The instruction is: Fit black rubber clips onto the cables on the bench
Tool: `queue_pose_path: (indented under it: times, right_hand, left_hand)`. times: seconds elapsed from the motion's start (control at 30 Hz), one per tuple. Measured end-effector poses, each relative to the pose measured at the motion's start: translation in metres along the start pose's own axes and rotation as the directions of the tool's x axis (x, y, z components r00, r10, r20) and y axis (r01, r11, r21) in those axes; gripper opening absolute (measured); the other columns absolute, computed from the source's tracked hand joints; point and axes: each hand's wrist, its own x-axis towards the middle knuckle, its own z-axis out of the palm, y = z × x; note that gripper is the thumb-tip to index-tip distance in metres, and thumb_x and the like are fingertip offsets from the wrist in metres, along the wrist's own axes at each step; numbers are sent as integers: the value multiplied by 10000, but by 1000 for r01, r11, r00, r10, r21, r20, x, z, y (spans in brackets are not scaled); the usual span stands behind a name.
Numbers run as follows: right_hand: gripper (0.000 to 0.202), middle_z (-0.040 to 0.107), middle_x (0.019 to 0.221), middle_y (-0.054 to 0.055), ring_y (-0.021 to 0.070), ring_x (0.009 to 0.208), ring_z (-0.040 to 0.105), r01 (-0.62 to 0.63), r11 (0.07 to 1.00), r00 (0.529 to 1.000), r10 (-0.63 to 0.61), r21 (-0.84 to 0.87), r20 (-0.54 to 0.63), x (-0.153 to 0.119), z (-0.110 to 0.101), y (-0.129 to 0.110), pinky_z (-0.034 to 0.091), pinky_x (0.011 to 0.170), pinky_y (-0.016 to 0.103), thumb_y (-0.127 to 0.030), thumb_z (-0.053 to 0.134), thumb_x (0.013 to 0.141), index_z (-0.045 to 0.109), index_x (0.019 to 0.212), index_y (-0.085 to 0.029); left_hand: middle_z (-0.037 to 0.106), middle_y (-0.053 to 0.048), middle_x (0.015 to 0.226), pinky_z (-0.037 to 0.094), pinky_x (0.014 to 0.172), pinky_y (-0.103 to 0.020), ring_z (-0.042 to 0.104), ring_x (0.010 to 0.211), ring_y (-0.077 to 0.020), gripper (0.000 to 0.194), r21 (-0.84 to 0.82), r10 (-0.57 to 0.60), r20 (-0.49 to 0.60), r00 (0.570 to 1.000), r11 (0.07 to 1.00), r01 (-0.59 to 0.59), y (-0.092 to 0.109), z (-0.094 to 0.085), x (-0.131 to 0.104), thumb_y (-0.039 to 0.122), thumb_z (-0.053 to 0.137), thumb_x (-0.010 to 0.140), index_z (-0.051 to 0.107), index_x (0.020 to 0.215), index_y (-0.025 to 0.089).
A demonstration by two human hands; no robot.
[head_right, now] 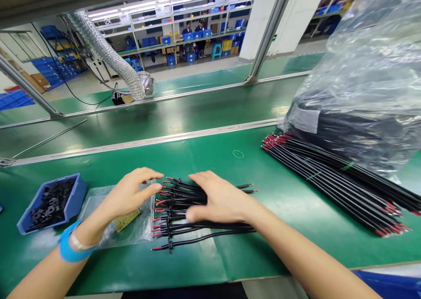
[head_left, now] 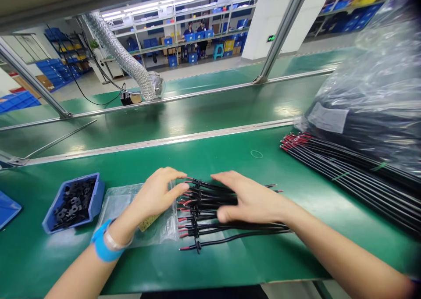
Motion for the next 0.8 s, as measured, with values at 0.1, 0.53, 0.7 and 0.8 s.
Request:
queue_pose_path:
  times: [0.1, 0.53, 0.7, 0.8]
  right_hand:
    - [1036, 532, 1310, 291, 415, 1187, 497, 24, 957, 995, 4, -289, 95, -18, 6, -10, 431, 978, 488, -452, 771, 578, 411, 1400, 67]
    - [371, 665, 881, 152, 292, 807, 620, -31, 907, 997, 55, -420, 45, 7, 28, -13, 446, 685, 347, -141, 612, 599, 588, 967, -106]
    - [398, 661, 922, 156, 291, 800, 620, -23, 960, 999, 14, -280, -34, -4, 31, -10, 454, 698, 362, -124, 588, 579, 557, 976, -125]
    - [347, 641, 876, 120, 253, 700, 597, -5, 990, 990, -15, -141, -139, -15, 25, -6, 455, 647, 360, -122, 564, 560, 539, 905, -154]
  left_hand:
    - [691, -70, 1141, 505, 856, -346, 637, 1000, -227, 295, -163, -134, -38, 990, 979, 126, -6, -14, -39, 424, 574, 909, 703, 1101, 241]
    - [673, -100, 1170, 520, 921, -350, 597, 1147, -274, 232, -509, -327, -276, 904, 847, 151, -32, 11, -108, 410, 680, 832, 752, 988, 255]
    - [657, -110, 1173, 543, 928, -355, 641, 1037, -257, 275, -640, -385, -310, 869, 761, 109, -29, 18, -106, 412, 740, 777, 759, 972, 220]
    - [647, -95, 1190, 561, 889, -311, 652, 967, -219, 292, -687, -396, -302, 867, 721, 90, -33, 20, -106, 385, 757, 772, 752, 1021, 233]
